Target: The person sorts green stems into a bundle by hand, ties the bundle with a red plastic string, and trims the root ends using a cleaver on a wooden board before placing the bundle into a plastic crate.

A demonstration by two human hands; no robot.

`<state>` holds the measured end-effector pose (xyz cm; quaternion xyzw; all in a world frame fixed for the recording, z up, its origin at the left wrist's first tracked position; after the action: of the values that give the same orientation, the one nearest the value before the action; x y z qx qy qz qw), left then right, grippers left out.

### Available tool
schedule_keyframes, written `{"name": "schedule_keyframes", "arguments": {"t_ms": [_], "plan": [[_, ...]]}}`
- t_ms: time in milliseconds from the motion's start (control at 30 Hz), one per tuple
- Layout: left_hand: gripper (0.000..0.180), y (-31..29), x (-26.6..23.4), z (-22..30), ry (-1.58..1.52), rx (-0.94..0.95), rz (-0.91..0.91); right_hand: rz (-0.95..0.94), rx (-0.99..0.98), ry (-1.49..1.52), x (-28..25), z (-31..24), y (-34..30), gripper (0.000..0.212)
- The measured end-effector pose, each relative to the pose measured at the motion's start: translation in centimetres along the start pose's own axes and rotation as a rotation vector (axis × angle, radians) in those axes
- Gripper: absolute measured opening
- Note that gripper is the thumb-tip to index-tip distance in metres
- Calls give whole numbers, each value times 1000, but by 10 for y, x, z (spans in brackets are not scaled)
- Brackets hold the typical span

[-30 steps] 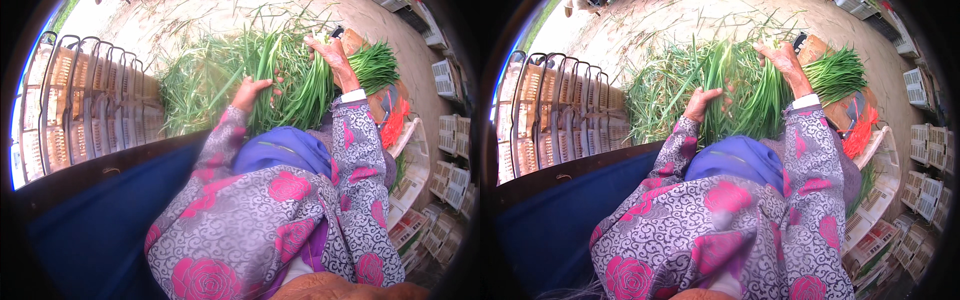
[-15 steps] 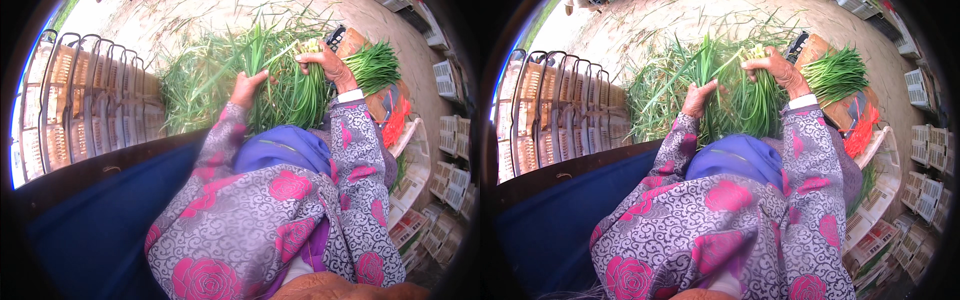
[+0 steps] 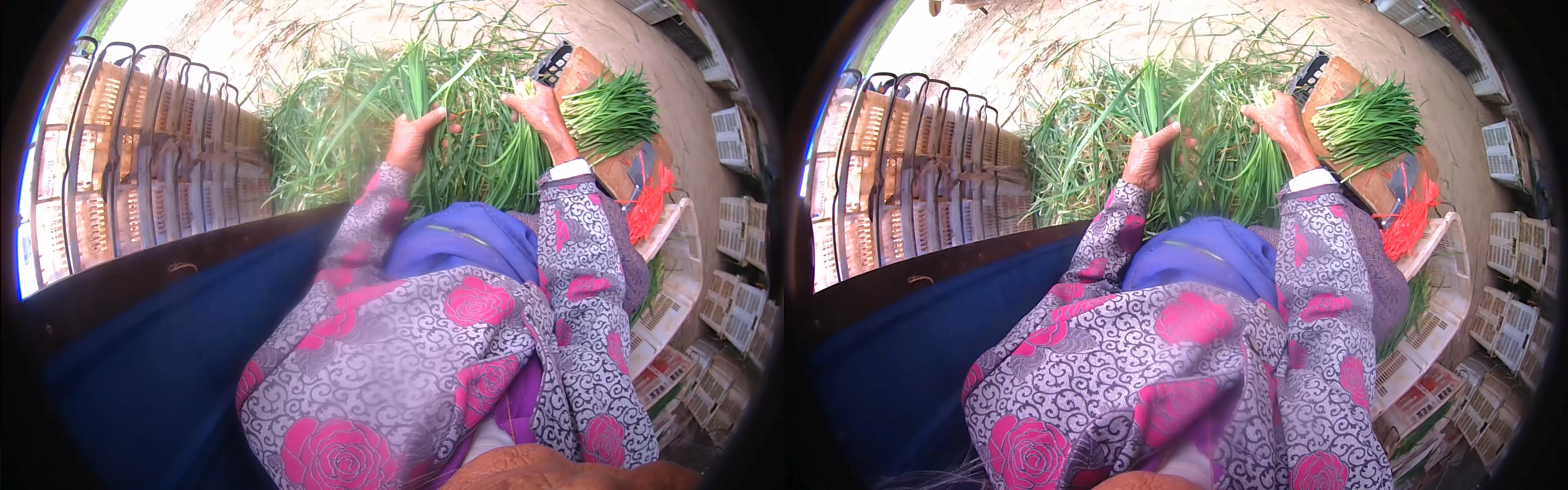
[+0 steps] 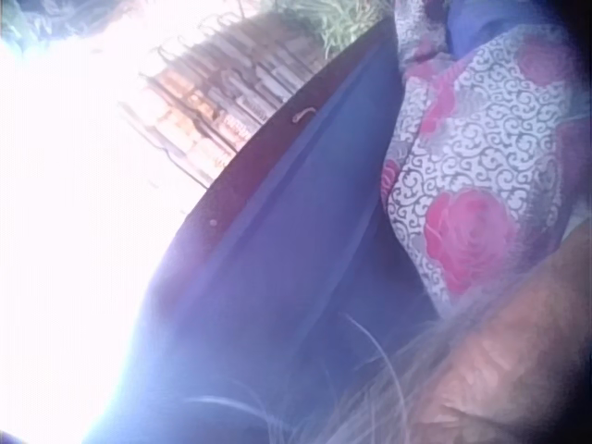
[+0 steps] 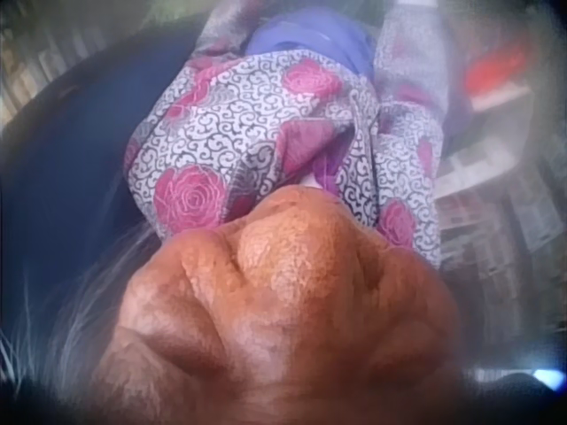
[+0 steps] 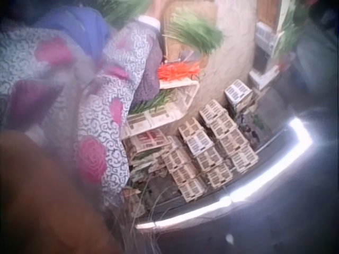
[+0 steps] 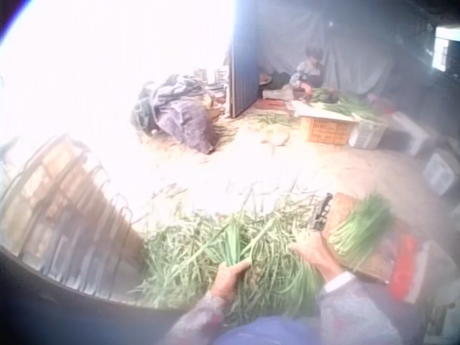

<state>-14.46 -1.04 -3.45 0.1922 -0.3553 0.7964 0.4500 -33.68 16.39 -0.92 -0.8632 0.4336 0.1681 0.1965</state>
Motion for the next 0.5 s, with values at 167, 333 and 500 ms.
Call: {"name": "schedule_keyframes", "arguments": {"t_ms": [167, 333, 500], "plan": [[28, -9, 18, -9, 87, 26, -26, -44, -122, 363, 35, -80, -25, 37], [30, -10, 17, 5, 61, 52, -13, -187, -127, 321, 42, -81, -21, 36], [28, -11, 17, 10, 95, 76, -47, -346, -143, 250, 43, -71, -22, 35]]}}
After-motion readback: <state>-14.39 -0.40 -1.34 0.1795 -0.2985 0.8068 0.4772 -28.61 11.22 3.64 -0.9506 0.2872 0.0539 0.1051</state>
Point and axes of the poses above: each hand's wrist, its own y-axis towards the middle knuckle, its own x-axis out of the palm, z = x × y, the point moved 10 cm from there along y, towards the middle knuckle, and after that the axes turned 7 degrees about -y, right-handed, at the moved point
